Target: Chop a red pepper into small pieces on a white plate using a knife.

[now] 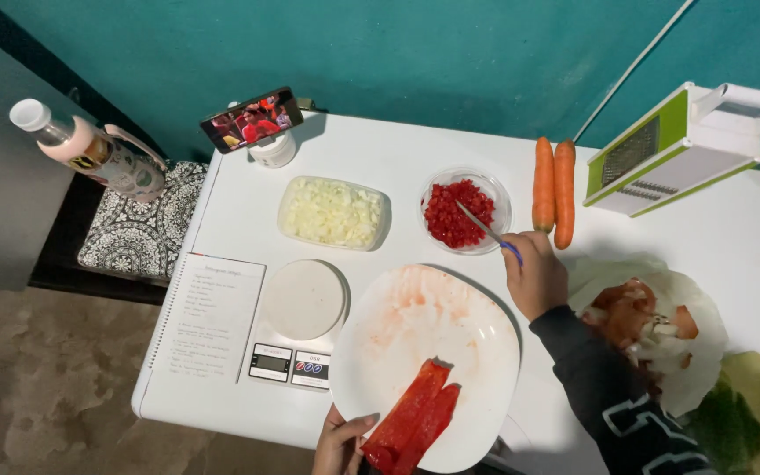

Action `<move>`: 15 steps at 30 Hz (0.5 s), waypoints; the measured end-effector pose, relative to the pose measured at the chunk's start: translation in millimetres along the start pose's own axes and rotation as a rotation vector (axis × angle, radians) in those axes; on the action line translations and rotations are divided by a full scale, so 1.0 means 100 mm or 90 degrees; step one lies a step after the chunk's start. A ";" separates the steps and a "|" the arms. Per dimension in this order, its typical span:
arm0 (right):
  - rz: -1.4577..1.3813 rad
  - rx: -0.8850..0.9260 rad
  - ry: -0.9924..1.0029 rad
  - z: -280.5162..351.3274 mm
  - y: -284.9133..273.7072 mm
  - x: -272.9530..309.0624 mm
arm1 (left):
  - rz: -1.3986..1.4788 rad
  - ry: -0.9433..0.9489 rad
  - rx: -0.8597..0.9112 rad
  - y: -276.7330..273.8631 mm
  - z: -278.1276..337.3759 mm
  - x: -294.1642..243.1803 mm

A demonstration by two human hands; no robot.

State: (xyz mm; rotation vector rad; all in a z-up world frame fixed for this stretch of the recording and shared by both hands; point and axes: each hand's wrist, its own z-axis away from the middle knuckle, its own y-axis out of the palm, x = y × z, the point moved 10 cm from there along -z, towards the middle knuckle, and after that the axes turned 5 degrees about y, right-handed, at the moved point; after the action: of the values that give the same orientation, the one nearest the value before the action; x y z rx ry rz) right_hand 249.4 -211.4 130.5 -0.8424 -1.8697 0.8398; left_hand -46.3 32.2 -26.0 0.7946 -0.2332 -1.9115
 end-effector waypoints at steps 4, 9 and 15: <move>-0.190 -0.042 0.099 0.06 -0.20 0.07 | -0.026 0.052 0.110 -0.70 -0.69 0.43; -0.343 0.025 0.236 0.27 -0.22 0.11 | -0.095 0.054 0.092 -0.17 -0.33 0.08; -0.302 0.053 0.236 0.69 -0.24 0.01 | -0.132 0.067 0.089 -0.08 -0.46 0.16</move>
State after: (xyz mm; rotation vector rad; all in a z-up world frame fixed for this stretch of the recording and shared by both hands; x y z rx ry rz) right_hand 181.3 -237.9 124.9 -0.4342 -1.5960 0.4265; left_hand -28.0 30.1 -72.1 1.0441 -0.2293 -2.0564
